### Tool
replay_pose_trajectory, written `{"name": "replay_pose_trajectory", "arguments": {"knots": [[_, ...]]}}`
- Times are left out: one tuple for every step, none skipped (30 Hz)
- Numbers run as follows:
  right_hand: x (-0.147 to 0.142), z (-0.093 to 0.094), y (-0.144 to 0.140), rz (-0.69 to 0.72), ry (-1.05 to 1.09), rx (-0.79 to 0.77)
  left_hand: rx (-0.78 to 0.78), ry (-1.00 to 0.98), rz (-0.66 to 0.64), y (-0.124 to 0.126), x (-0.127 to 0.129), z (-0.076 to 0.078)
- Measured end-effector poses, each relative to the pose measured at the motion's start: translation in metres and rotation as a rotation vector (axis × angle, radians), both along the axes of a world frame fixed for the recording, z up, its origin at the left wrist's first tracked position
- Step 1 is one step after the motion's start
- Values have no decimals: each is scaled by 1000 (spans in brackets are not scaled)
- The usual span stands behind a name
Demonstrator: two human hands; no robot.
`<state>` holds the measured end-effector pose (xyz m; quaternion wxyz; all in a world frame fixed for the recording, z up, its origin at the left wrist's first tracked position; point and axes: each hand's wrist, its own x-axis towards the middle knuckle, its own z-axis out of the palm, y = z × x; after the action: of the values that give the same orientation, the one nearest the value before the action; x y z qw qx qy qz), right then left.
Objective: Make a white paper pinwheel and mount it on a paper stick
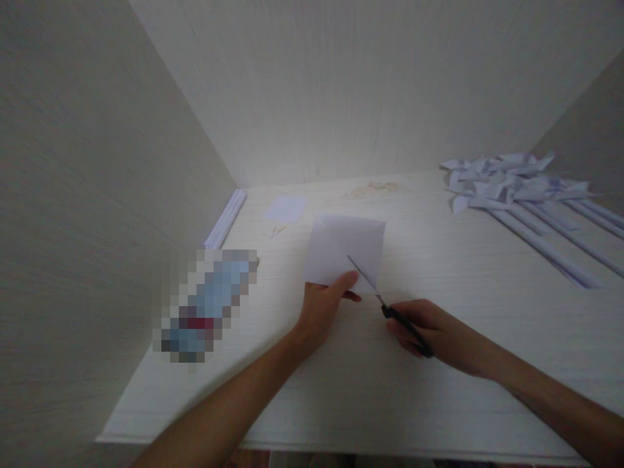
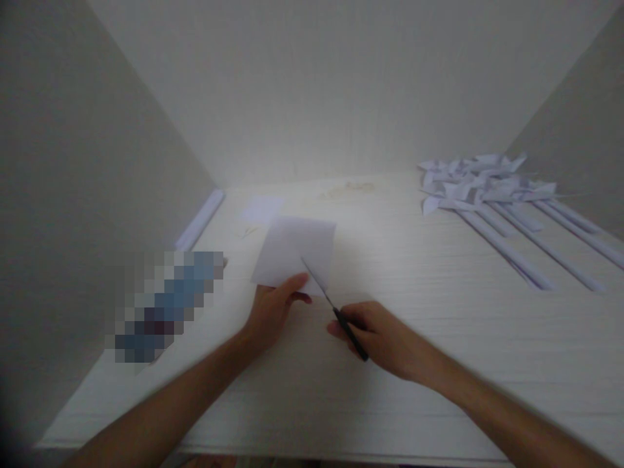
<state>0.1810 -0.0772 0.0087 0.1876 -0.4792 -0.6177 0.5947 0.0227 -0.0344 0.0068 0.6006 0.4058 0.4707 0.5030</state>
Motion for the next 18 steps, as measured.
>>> {"name": "replay_pose_trajectory", "arguments": {"knots": [[0,0,0,0,0,-1,-4,2,4,0,0,0],[0,0,0,0,-2,0,-8,5,8,0,0,0],[0,0,0,1,-4,2,-10,7,8,0,0,-1],[0,0,1,0,-5,5,-10,10,6,0,0,-1],[0,1,1,0,-3,7,-10,13,2,0,0,-2],[0,1,1,3,-2,9,-9,16,0,0,0,-2],[0,1,1,7,-3,9,-11,16,-3,0,0,-2],[0,2,0,10,-3,9,-12,14,-2,0,0,-2],[-1,2,0,14,-2,11,-11,7,0,0,0,-2],[-1,3,0,18,-1,17,-7,-3,2,0,0,-2],[-1,3,0,22,1,28,4,-16,4,0,0,-1],[-1,4,0,27,3,39,20,-28,8,1,-1,0],[-1,5,0,32,4,53,38,-38,16,1,-1,1],[-1,6,0,37,2,63,53,-47,30,2,-2,2],[-1,6,0,42,-3,66,65,-55,48,3,-3,3],[-1,7,0,45,-9,63,78,-63,71,5,-4,5],[-1,7,0,48,-14,59,93,-71,95,7,-5,5],[-1,7,0,49,-17,55,110,-78,117,10,-7,6]]}}
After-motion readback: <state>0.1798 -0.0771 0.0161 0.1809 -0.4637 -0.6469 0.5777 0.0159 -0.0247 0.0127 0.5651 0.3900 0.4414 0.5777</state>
